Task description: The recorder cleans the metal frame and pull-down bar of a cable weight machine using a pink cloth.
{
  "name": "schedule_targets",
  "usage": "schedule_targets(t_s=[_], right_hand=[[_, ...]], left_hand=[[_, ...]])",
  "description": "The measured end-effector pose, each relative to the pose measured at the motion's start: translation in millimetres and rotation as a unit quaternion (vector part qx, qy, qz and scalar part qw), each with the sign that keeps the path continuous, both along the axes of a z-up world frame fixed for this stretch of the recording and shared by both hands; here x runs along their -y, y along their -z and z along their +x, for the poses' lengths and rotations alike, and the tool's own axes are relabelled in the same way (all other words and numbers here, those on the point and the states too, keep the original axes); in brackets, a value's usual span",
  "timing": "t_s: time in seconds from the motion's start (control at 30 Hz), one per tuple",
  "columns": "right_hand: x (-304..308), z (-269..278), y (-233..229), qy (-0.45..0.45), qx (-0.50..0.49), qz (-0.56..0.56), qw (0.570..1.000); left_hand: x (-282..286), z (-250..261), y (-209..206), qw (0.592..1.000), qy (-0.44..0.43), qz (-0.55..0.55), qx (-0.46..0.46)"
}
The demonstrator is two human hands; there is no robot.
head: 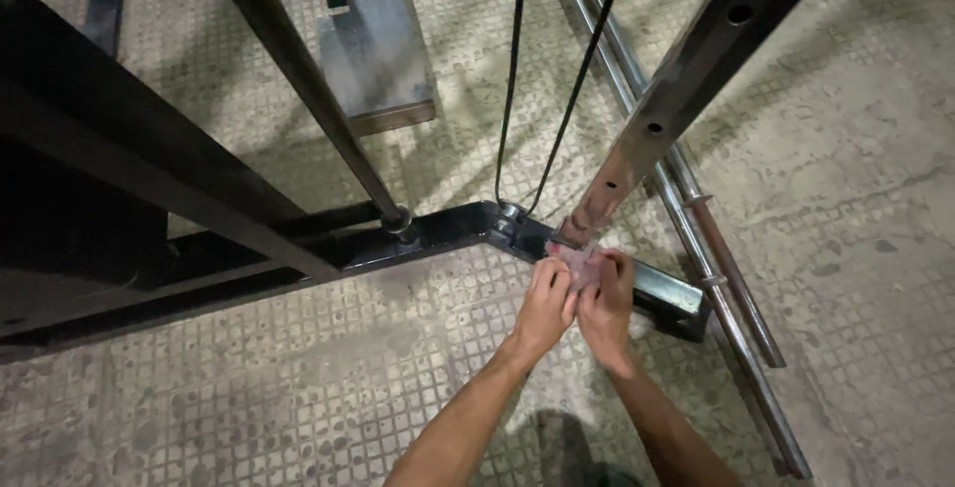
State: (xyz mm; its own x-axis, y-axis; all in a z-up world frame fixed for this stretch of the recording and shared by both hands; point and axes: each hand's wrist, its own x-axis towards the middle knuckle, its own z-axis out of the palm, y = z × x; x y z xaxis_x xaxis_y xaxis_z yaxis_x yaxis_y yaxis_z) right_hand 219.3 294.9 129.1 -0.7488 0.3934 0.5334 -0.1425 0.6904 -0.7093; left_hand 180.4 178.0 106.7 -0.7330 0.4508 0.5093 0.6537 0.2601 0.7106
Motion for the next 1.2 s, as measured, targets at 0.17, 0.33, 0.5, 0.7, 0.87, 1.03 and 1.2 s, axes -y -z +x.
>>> schedule_targets(t_s=[0.17,0.33,0.5,0.7,0.87,1.03,1.2], right_hand=[[-21.8,0.9,61.7,-0.065,0.086,0.025,0.994],[-14.8,4.4,7.8,-0.047,0.178,-0.090,0.979],[-3.2,-0.4,-78.5,0.012,-0.062,-0.069,0.996],[-17.2,-12.4,-18.0,0.001,-0.048,0.042,0.998],[-21.3,-2.4,4.5,-0.006,0.115,-0.059,0.992],[-9.2,0.1,-91.9,0.052,0.060,-0.104,0.991],[-5.7,-2.8,-136.5,0.029,-0.076,0.005,0.997]], left_hand=[[2.3,1.1,29.0,0.998,-0.026,-0.046,0.024],[-2.6,2.3,-2.6,0.995,-0.056,0.028,0.071],[-20.7,-2.9,-82.4,0.984,-0.070,0.165,-0.011],[-6.6,-6.1,-74.3,0.992,-0.089,0.088,0.036],[1.3,-2.6,-32.2,0.979,-0.083,0.030,0.182],[-14.6,-4.6,-100.9,0.987,-0.089,0.116,0.067],[-18.5,-10.7,-139.4,0.985,-0.080,0.150,-0.031]])
